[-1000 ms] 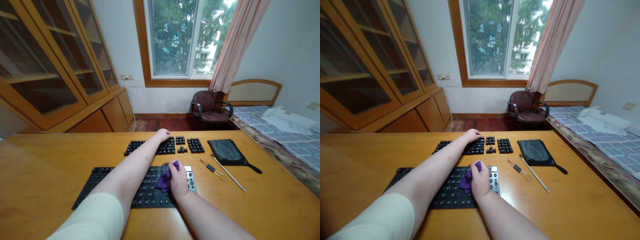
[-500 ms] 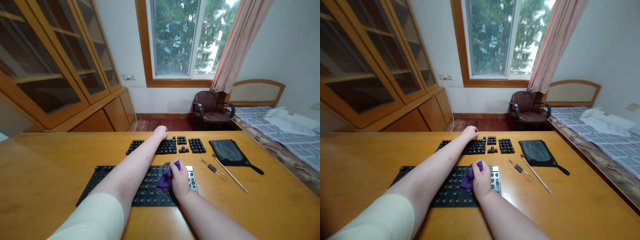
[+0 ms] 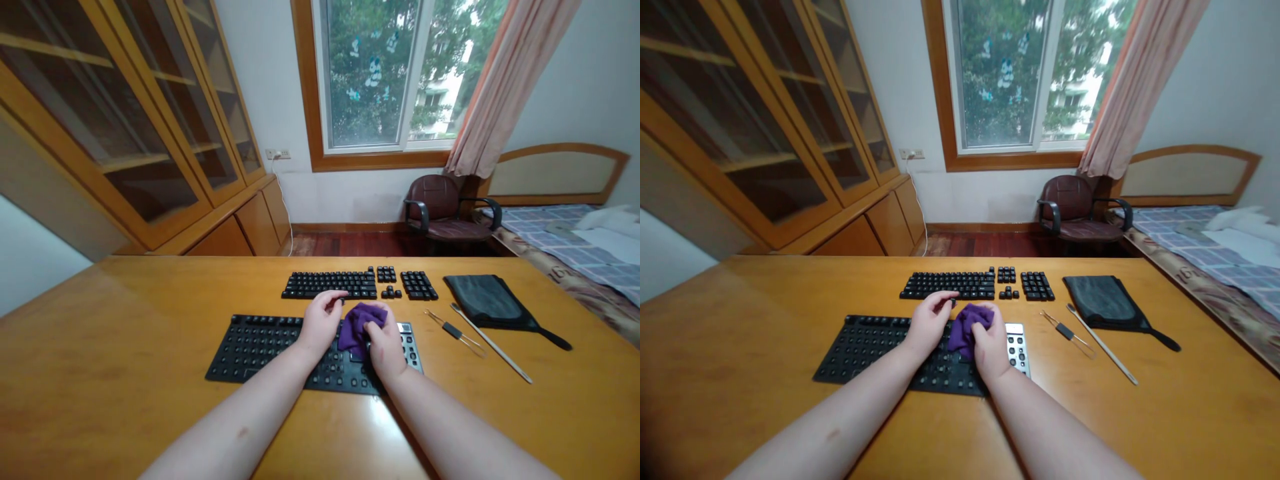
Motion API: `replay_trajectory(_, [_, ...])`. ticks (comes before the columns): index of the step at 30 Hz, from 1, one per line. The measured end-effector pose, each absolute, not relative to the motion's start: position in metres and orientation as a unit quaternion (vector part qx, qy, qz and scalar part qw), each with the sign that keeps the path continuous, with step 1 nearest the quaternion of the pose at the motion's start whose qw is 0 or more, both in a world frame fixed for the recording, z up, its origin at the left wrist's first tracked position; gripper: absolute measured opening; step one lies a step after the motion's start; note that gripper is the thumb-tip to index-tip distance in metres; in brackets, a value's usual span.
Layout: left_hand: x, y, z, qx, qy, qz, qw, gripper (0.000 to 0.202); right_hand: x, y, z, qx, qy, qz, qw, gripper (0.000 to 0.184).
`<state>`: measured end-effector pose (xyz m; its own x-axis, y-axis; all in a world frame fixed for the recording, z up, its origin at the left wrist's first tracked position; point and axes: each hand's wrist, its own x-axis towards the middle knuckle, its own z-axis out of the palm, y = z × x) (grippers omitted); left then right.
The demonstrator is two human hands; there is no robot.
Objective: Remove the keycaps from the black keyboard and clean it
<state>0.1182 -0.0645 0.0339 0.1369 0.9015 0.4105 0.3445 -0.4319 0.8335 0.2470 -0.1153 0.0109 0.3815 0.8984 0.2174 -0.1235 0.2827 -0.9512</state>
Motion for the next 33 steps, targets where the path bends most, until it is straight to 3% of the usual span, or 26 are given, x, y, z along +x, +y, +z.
replay_trajectory(5, [0.114,-0.076,0.031,0.725,0.388,0.518,0.235,0.021,0.25,-0.117,0.015,-0.432,-0.44,0.387,0.686,0.014])
replay_trajectory(9, [0.115,-0.08,0.032,0.785,0.314,0.485,0.225,0.025,0.253,-0.117,0.013,-0.436,-0.454,0.391,0.672,0.015])
replay_trajectory(23, [0.118,-0.076,0.028,0.801,0.314,0.441,0.254,0.024,0.253,-0.116,0.013,-0.469,-0.449,0.383,0.657,0.007])
replay_trajectory(33, [0.115,-0.076,0.032,0.737,0.36,0.519,0.241,0.011,0.25,-0.113,0.013,-0.488,-0.408,0.41,0.654,0.023])
